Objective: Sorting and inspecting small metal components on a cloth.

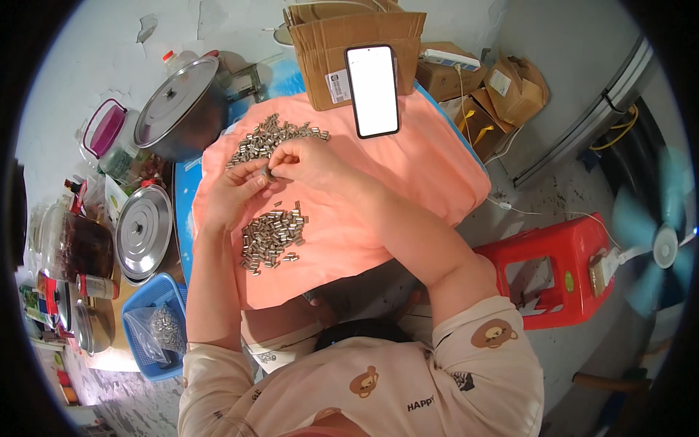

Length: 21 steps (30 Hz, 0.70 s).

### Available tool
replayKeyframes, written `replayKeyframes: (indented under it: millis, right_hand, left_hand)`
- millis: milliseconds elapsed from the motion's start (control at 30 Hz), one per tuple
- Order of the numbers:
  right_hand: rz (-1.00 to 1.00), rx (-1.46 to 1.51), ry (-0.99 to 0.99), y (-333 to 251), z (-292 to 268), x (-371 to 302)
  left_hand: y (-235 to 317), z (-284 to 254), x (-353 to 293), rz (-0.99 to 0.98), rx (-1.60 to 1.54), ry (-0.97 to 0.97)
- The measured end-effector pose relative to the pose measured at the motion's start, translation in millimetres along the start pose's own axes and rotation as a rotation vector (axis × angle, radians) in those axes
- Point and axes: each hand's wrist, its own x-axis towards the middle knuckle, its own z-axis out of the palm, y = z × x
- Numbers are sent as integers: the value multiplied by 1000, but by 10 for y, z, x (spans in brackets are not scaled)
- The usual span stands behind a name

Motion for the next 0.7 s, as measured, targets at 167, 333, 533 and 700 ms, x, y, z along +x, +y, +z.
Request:
replayKeyframes:
  millis: [167,333,533,700]
  right_hand:
    - [-4,-93,1,-45,-89,-3]
    - [-30,-523,148,-128,-159,-25]
    - [-302,-1060,145,-54,-55,-81]
    - [-352,-1012,159,84,-51,-76]
  left_hand:
    - [75,49,-74,-75,18,-34]
    - [94,22,-113,-108,213,-183]
    - [118,94,-122,-46,433,-272]
    - [48,59,-82,-91,336,-139]
